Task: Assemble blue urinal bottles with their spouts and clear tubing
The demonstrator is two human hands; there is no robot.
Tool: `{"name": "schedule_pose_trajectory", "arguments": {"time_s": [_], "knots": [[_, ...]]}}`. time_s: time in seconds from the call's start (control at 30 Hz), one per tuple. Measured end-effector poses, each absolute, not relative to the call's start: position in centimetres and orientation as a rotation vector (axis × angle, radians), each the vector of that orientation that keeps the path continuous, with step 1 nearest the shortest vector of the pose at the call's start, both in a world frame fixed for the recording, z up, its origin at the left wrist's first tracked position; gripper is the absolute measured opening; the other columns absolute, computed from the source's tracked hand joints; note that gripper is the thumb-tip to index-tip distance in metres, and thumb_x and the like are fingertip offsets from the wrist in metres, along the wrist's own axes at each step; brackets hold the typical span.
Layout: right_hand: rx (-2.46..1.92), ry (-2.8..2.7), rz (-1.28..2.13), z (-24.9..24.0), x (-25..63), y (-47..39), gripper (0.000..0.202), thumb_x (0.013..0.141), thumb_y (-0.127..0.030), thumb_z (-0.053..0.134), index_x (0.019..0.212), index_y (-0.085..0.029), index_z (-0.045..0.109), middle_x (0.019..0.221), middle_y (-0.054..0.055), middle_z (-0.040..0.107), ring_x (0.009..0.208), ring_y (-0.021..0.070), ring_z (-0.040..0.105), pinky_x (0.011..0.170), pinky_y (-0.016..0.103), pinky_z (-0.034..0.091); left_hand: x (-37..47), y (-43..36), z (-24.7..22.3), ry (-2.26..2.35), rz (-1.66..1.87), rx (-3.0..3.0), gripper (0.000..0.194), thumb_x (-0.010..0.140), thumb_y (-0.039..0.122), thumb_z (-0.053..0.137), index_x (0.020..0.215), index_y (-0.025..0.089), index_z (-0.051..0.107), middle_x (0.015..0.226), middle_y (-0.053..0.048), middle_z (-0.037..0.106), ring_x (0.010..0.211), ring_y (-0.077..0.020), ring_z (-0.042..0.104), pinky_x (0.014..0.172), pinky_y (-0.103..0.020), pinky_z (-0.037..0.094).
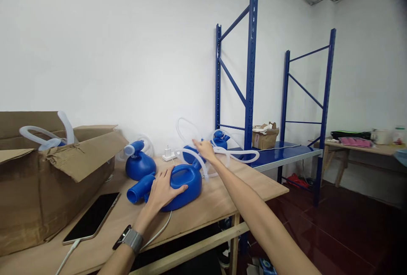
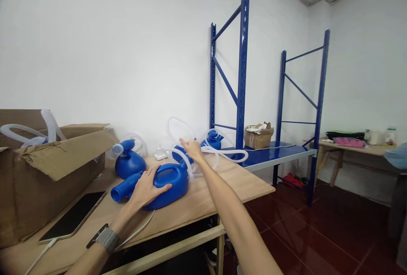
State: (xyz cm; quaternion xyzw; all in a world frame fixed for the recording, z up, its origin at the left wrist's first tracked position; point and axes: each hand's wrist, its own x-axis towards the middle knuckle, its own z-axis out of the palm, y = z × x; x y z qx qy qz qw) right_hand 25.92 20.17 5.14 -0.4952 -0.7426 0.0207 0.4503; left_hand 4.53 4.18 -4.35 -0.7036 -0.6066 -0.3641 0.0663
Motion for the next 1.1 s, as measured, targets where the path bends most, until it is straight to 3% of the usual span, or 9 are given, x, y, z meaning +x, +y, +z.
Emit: {"name": "schedule_pose_trajectory", "arguments": {"time_s": [0.13, 0.3, 0.4, 0.5, 0.7, 0.8, 0.9, 1.0, 1.1], "knots": [[-1.278, -1.631, 0.047, 7.0, 30.4, 22.0, 0.087, 0.099, -0.078, 0.015, 0.057, -0.018, 0.063, 0.063, 0.013, 0.070, 0.066, 0.0231, 0.067, 0.066, 0.029, 0.043, 4.7, 4.0, -4.1, -1.857, -1.091, -2.132, 0.090, 0.077, 0.068, 0.068, 0.150, 0.020, 0.047, 0.146, -0.015, 0.060, 0.129, -0.0405, 0.056, 0.104, -0.050, 0.044], [-1.177, -1.727, 0.028, 5.4, 32.4, 22.9, 0.088, 0.103, -0.071, 0.010, 0.070, -0.015, 0.069, 0.071, 0.012, 0.071, 0.075, 0.0233, 0.070, 0.073, 0.029, 0.048, 5.4, 4.2, -4.2, -1.848, -1.091, -2.120, 0.091, 0.078, 0.070, 0.066, 0.151, 0.021, 0.046, 0.145, -0.016, 0.061, 0.130, -0.0397, 0.056, 0.104, -0.049, 0.045], [-1.133, -1.836, -0.068, 3.1, 31.3, 22.8, 0.072, 0.108, -0.058, 0.021, 0.084, -0.015, 0.073, 0.093, 0.014, 0.075, 0.105, 0.0265, 0.066, 0.099, 0.036, 0.045, 5.1, 4.3, -4.7, -1.869, -1.136, -2.094, 0.092, 0.078, 0.071, 0.066, 0.152, 0.021, 0.045, 0.146, -0.015, 0.060, 0.131, -0.0383, 0.056, 0.106, -0.047, 0.044], [-1.122, -1.867, -0.116, 1.3, 30.2, 23.0, 0.052, 0.106, -0.052, 0.037, 0.118, -0.014, 0.070, 0.131, 0.019, 0.066, 0.134, 0.0306, 0.048, 0.117, 0.047, 0.031, 4.7, 4.2, -4.9, -1.856, -1.170, -2.099, 0.092, 0.077, 0.069, 0.068, 0.152, 0.021, 0.045, 0.146, -0.016, 0.060, 0.131, -0.0375, 0.056, 0.108, -0.047, 0.043], [-1.064, -2.043, 0.112, 0.2, 30.1, 23.2, 0.068, 0.099, -0.046, 0.053, 0.158, -0.016, 0.035, 0.155, 0.022, 0.043, 0.145, 0.0280, 0.041, 0.113, 0.045, 0.039, 4.8, 3.8, -4.7, -1.880, -1.208, -2.099, 0.091, 0.077, 0.066, 0.070, 0.153, 0.021, 0.045, 0.149, -0.016, 0.058, 0.135, -0.0375, 0.054, 0.109, -0.048, 0.043], [-0.948, -1.994, 0.062, 0.8, 31.1, 21.6, 0.052, 0.097, -0.036, 0.055, 0.146, -0.020, 0.049, 0.147, 0.017, 0.048, 0.138, 0.0269, 0.048, 0.112, 0.044, 0.041, 4.8, 3.8, -4.7, -1.870, -1.228, -2.100, 0.090, 0.077, 0.065, 0.071, 0.152, 0.022, 0.047, 0.148, -0.015, 0.059, 0.135, -0.0377, 0.054, 0.109, -0.048, 0.043], [-0.848, -2.098, -0.110, 1.6, 32.1, 19.0, 0.025, 0.100, -0.036, 0.054, 0.111, -0.019, 0.068, 0.116, 0.011, 0.063, 0.115, 0.0255, 0.060, 0.105, 0.042, 0.046, 4.7, 4.0, -4.8, -1.837, -1.234, -2.107, 0.088, 0.078, 0.065, 0.071, 0.151, 0.022, 0.048, 0.146, -0.014, 0.060, 0.134, -0.0372, 0.056, 0.110, -0.048, 0.043], [-0.891, -2.335, -0.183, 2.2, 32.3, 16.6, 0.038, 0.104, -0.049, 0.051, 0.090, -0.019, 0.069, 0.093, 0.007, 0.066, 0.095, 0.0233, 0.062, 0.092, 0.038, 0.050, 4.5, 4.2, -5.0, -1.820, -1.216, -2.113, 0.090, 0.077, 0.068, 0.069, 0.150, 0.021, 0.048, 0.146, -0.015, 0.060, 0.133, -0.0378, 0.057, 0.111, -0.049, 0.043], [-0.921, -2.368, -0.082, 2.5, 31.6, 15.8, 0.048, 0.105, -0.054, 0.047, 0.082, -0.018, 0.069, 0.092, 0.007, 0.068, 0.090, 0.0219, 0.063, 0.087, 0.034, 0.049, 4.4, 4.4, -5.1, -1.826, -1.204, -2.102, 0.091, 0.077, 0.070, 0.069, 0.150, 0.021, 0.048, 0.148, -0.014, 0.059, 0.134, -0.0379, 0.056, 0.112, -0.049, 0.043]]}}
